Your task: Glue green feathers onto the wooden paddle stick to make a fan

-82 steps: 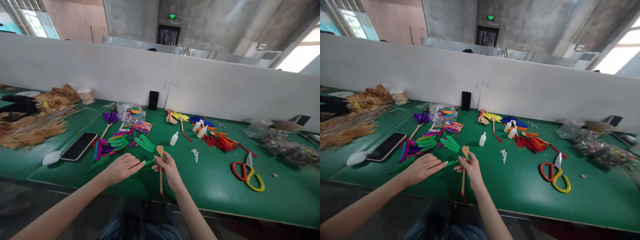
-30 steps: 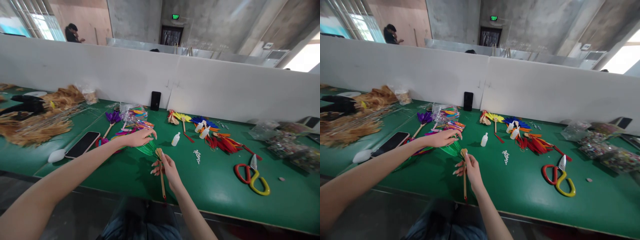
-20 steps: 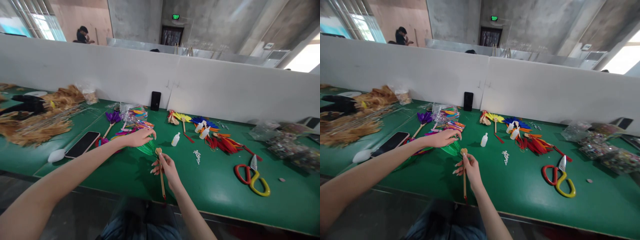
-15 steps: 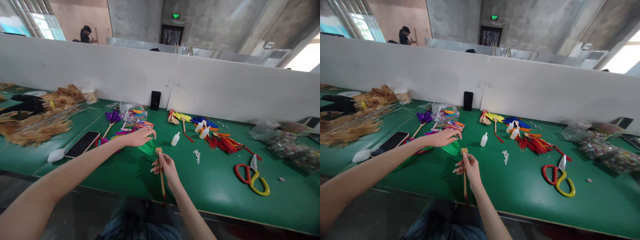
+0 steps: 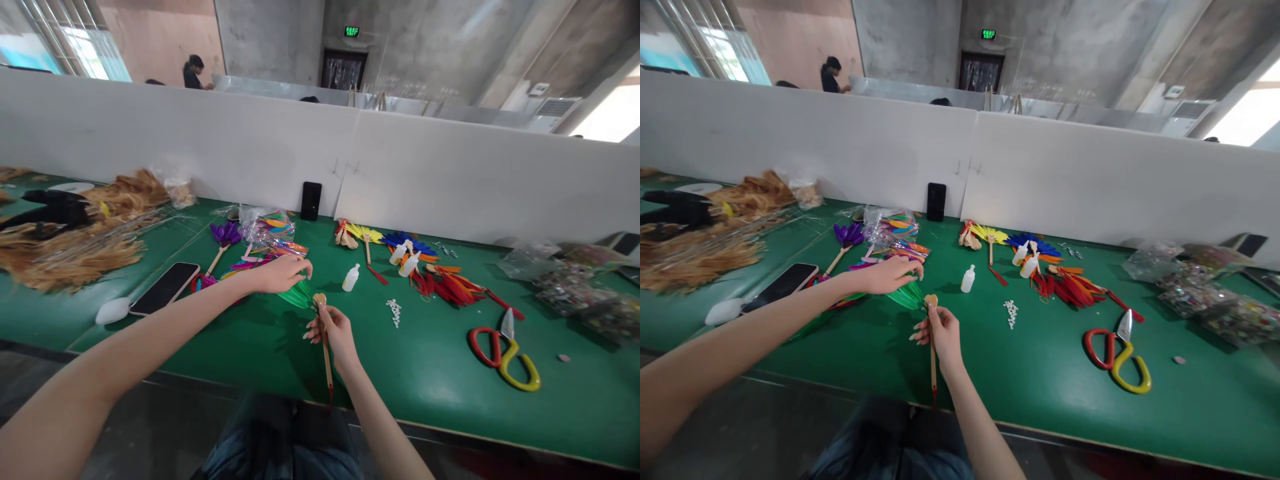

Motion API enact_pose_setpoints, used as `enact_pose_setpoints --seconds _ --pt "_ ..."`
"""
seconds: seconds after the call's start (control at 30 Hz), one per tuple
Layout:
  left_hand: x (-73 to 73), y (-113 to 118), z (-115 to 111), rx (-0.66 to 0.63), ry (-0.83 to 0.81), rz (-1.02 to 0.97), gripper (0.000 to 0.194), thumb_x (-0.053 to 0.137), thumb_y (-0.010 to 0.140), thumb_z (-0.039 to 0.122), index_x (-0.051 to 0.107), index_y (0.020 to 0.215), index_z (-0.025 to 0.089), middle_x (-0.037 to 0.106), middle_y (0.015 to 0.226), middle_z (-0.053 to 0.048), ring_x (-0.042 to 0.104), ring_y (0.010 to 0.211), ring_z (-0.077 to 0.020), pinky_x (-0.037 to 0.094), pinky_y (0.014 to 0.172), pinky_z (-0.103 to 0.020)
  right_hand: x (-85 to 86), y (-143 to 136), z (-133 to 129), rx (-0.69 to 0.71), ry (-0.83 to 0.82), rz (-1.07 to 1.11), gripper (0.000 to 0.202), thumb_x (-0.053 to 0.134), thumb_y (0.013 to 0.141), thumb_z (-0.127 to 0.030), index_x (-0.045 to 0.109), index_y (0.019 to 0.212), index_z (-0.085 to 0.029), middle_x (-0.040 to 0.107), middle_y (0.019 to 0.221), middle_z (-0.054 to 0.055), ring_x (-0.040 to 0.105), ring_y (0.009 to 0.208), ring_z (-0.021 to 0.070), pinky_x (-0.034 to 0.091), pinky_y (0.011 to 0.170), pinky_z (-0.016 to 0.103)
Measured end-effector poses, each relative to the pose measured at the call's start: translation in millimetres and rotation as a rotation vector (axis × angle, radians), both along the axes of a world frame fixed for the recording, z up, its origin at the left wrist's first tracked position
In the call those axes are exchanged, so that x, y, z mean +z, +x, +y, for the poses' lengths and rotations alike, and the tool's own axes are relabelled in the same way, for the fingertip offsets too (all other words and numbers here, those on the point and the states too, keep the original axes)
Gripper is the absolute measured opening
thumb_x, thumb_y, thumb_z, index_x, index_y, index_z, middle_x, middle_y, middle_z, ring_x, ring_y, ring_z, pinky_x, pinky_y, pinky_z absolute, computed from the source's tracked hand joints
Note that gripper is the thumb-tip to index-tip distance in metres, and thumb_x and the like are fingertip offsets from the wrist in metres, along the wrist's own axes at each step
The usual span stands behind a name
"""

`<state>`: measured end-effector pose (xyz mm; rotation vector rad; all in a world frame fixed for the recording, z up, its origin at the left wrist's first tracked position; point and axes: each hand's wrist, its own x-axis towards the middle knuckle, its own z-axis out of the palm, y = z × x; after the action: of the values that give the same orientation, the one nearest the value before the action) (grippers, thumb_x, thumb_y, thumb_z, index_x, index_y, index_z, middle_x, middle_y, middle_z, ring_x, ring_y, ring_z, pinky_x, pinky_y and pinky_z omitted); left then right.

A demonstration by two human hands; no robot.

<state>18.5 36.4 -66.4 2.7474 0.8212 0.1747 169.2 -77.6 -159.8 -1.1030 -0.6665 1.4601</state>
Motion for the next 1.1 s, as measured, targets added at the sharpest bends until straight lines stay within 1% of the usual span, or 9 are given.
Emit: enact_pose_setpoints --seconds 0.13,0.2,0.27,0.37,0.47,0.63,0.77,0.9,1.1 --pt "-2.3 -1 0 0.012 0.029 0.007 0.016 0.043 0.088 0.02 0.057 0.095 0.018 0.059 0.089 -0.006 0.055 0.082 -0.0191 0.038 0.071 -0.028 -0.9 0 0 -0.005 -0.003 -0.001 0.05 0.074 0.058 -0.06 0.053 0.072 -0.017 0.064 0.049 -0.001 0.06 0.036 0.0123 0.044 0.032 0.017" --pt "-2.3 -2 2 0.019 0.048 0.012 0.015 0.047 0.087 0.025 0.057 0.096 0.018 0.06 0.09 -0.006 0.055 0.081 -0.0195 0.037 0.07 -0.028 -2.6 -1 1 -0.01 -0.005 -0.001 0.051 0.074 0.057 -0.06 0.053 0.073 -0.016 0.064 0.049 -0.001 0.06 0.036 0.0121 0.044 0.032 0.016" --pt "0.0 -4 6 0.038 0.078 0.003 0.02 0.051 0.086 0.032 0.057 0.1 0.019 0.061 0.091 -0.006 0.054 0.081 -0.0205 0.037 0.07 -0.029 -5.3 -1 3 -0.019 -0.006 -0.002 0.053 0.074 0.056 -0.062 0.052 0.072 -0.016 0.063 0.048 -0.001 0.06 0.035 0.0123 0.043 0.031 0.016" --pt "4.9 -10 14 0.154 0.136 -0.084 0.028 0.049 0.087 0.037 0.058 0.107 0.019 0.063 0.088 -0.006 0.054 0.081 -0.0216 0.036 0.07 -0.03 -10.1 -2 7 -0.032 -0.006 -0.006 0.054 0.073 0.055 -0.063 0.053 0.072 -0.016 0.062 0.047 -0.001 0.061 0.036 0.0132 0.042 0.03 0.016" --pt "3.6 -20 23 0.287 0.154 -0.199 0.028 0.043 0.09 0.033 0.061 0.103 0.017 0.063 0.082 -0.007 0.054 0.081 -0.0213 0.037 0.073 -0.032 -13.4 -2 9 -0.037 -0.003 -0.01 0.054 0.072 0.057 -0.062 0.054 0.075 -0.015 0.063 0.048 -0.001 0.061 0.036 0.0135 0.042 0.03 0.016" --pt "-16.0 -31 30 0.333 0.137 -0.275 0.03 0.04 0.091 0.03 0.066 0.086 0.016 0.062 0.073 -0.006 0.055 0.072 -0.0184 0.039 0.07 -0.031 -13.5 -1 8 -0.02 0.008 -0.017 0.053 0.07 0.061 -0.062 0.055 0.081 -0.015 0.064 0.052 -0.001 0.062 0.039 0.0128 0.044 0.033 0.016" --pt "-28.7 -36 24 0.362 0.1 -0.35 0.032 0.039 0.091 0.033 0.066 0.085 0.017 0.064 0.07 -0.003 0.057 0.067 -0.0159 0.042 0.068 -0.028 -13.0 3 7 -0.012 0.007 -0.027 0.053 0.07 0.062 -0.061 0.054 0.083 -0.014 0.063 0.053 -0.002 0.061 0.039 0.0114 0.044 0.034 0.015" --pt "-41.7 -49 10 0.487 0.097 -0.424 0.035 0.036 0.091 0.035 0.065 0.084 0.017 0.066 0.074 -0.005 0.06 0.07 -0.0183 0.045 0.068 -0.029 -14.7 10 5 -0.005 0.0 -0.038 0.053 0.07 0.064 -0.059 0.055 0.086 -0.013 0.065 0.057 0.0 0.063 0.042 0.0118 0.046 0.037 0.016" --pt "-75.1 -71 -26 0.675 0.074 -0.449 0.033 0.037 0.089 0.038 0.064 0.087 0.019 0.068 0.081 -0.006 0.062 0.075 -0.0219 0.046 0.066 -0.031 -23.1 12 8 -0.014 -0.022 -0.046 0.057 0.074 0.063 -0.055 0.054 0.095 -0.012 0.068 0.066 0.004 0.066 0.051 0.0143 0.05 0.045 0.02"
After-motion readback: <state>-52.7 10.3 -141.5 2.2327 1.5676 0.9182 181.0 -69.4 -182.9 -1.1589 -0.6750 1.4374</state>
